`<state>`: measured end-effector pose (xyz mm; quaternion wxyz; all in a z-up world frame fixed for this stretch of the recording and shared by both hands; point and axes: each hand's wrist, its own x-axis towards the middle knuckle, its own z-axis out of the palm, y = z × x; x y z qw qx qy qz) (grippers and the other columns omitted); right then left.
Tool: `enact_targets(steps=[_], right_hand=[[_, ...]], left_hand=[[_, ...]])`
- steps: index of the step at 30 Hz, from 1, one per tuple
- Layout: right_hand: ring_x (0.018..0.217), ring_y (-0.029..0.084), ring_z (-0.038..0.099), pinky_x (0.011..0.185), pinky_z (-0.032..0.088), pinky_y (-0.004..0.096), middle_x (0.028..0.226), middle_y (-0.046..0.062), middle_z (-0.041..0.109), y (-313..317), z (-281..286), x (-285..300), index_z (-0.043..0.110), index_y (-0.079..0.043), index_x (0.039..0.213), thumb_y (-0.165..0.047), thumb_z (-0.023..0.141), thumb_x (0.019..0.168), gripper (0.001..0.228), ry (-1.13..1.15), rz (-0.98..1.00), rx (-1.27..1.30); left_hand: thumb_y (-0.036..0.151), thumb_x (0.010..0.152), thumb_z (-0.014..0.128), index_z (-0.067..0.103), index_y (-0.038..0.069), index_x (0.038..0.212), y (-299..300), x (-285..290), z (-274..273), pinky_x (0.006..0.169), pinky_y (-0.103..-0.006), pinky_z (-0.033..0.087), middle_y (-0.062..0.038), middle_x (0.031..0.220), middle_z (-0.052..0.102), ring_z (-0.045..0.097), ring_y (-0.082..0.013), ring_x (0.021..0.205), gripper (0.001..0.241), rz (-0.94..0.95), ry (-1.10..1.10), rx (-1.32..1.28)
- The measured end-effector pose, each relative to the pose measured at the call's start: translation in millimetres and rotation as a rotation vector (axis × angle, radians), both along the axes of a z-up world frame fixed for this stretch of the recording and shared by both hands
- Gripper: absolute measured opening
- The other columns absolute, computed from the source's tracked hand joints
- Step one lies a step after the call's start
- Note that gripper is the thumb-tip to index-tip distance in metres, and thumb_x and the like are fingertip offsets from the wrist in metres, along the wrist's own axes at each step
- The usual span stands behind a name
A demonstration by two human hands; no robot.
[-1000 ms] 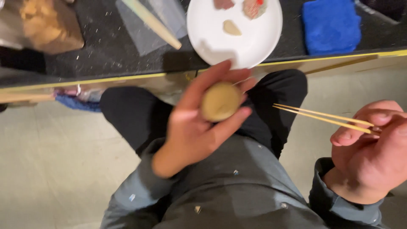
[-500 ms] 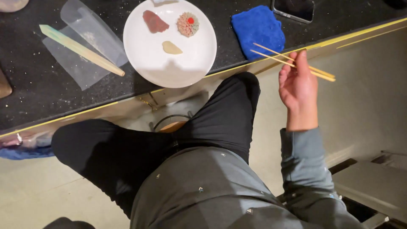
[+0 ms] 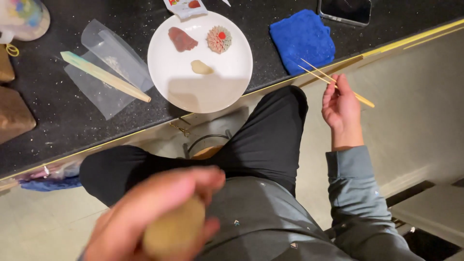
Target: Using chopsticks to carve a radial petal pattern into a small ball of dough.
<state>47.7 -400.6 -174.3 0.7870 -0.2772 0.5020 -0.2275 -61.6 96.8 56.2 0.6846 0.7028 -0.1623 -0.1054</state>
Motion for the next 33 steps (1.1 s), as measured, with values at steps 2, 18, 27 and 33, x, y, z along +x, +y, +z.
enact_targets(steps=[2, 18, 27, 33], right_hand=[[0.07, 0.006, 0.072, 0.064, 0.065, 0.015, 0.093, 0.004, 0.078, 0.5, 7.3, -6.7, 0.073, -0.004, 0.105, -0.014, 0.079, 0.093, 0.017, 0.036, -0.045, 0.003], [0.065, 0.003, 0.069, 0.058, 0.063, 0.011, 0.08, -0.003, 0.072, -15.2, -7.1, -39.4, 0.074, -0.01, 0.106, -0.025, 0.076, 0.097, 0.017, 0.0, 0.166, 0.036], [0.057, 0.008, 0.063, 0.051, 0.055, 0.016, 0.081, 0.001, 0.068, 107.2, 142.7, -71.3, 0.067, -0.01, 0.103, -0.034, 0.059, 0.11, 0.026, -0.11, 0.382, -0.516], [0.064, 0.026, 0.065, 0.06, 0.058, 0.033, 0.098, 0.023, 0.055, 140.5, 170.0, -103.6, 0.053, 0.0, 0.103, -0.025, 0.05, 0.12, 0.03, -0.45, 0.755, -1.096]], left_hand=[[-0.001, 0.077, 0.083, 0.063, 0.003, 0.121, -45.8, 82.0, -6.9, 0.11, -0.0308, 0.057, -0.013, 0.127, 0.075, 0.079, -0.0217, 0.114, 0.048, 0.009, 0.001, 0.048], [-0.007, 0.081, 0.074, 0.054, 0.003, 0.132, -103.4, 111.6, -108.4, 0.105, -0.0375, 0.057, -0.021, 0.13, 0.07, 0.072, -0.0349, 0.121, 0.056, 0.141, 0.599, -0.444], [0.009, 0.083, 0.077, 0.059, 0.015, 0.129, -114.6, 121.5, -104.9, 0.103, -0.0275, 0.053, -0.002, 0.12, 0.075, 0.072, -0.0148, 0.118, 0.05, 0.05, 0.162, -0.136], [0.004, 0.091, 0.073, 0.058, 0.018, 0.131, -95.8, 99.0, -71.9, 0.111, -0.0275, 0.052, -0.001, 0.128, 0.071, 0.07, -0.0149, 0.125, 0.045, -0.014, 0.123, -0.188]])
